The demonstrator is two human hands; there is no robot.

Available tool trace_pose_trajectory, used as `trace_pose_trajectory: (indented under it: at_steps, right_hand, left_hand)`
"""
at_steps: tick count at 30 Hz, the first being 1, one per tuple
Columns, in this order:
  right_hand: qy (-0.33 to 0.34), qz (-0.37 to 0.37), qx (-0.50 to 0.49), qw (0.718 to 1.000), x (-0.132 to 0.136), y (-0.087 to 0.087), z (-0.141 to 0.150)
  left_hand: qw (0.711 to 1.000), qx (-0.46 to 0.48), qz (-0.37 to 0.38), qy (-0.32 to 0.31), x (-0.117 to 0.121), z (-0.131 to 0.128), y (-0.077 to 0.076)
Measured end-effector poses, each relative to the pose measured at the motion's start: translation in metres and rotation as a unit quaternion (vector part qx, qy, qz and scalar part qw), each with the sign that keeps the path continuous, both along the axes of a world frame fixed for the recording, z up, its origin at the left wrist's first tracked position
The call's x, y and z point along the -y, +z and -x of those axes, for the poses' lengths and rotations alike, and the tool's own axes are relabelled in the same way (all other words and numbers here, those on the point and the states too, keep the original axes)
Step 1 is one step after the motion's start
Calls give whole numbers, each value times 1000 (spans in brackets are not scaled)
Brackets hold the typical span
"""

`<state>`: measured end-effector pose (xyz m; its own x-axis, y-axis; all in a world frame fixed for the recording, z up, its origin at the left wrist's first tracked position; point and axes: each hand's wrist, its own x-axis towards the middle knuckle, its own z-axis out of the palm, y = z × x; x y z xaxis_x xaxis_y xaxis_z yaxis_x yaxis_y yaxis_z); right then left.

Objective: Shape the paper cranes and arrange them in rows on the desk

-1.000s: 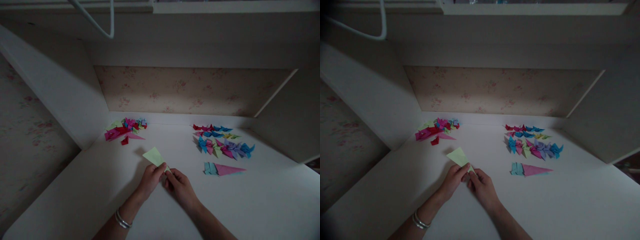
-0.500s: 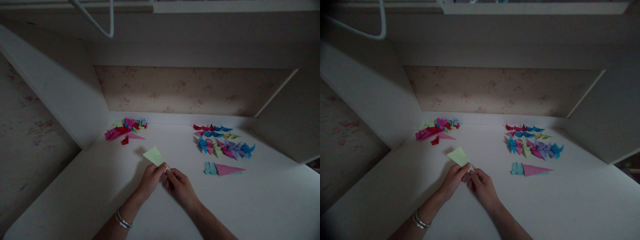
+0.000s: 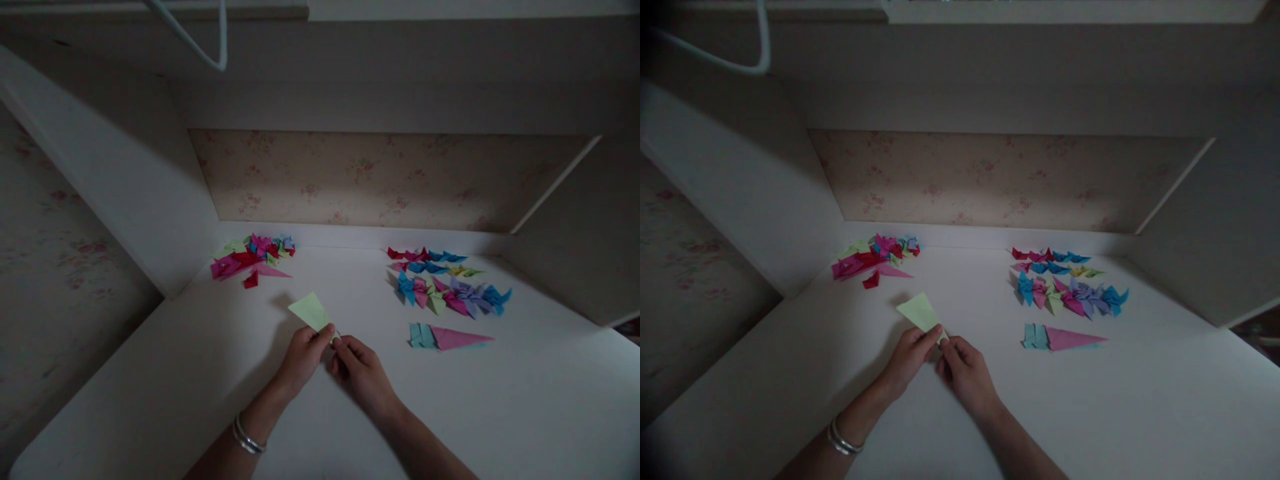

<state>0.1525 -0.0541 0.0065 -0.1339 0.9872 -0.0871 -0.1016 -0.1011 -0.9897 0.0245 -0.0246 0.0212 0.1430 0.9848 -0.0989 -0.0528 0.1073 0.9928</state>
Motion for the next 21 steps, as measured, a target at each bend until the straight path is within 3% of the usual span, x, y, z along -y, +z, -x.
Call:
trace_pose_trajectory:
  at_steps: [21]
  right_hand:
    - [7, 10, 3, 1000, -1, -4, -1]
  left_hand:
    - [1000, -26, -13, 4, -1, -1, 1]
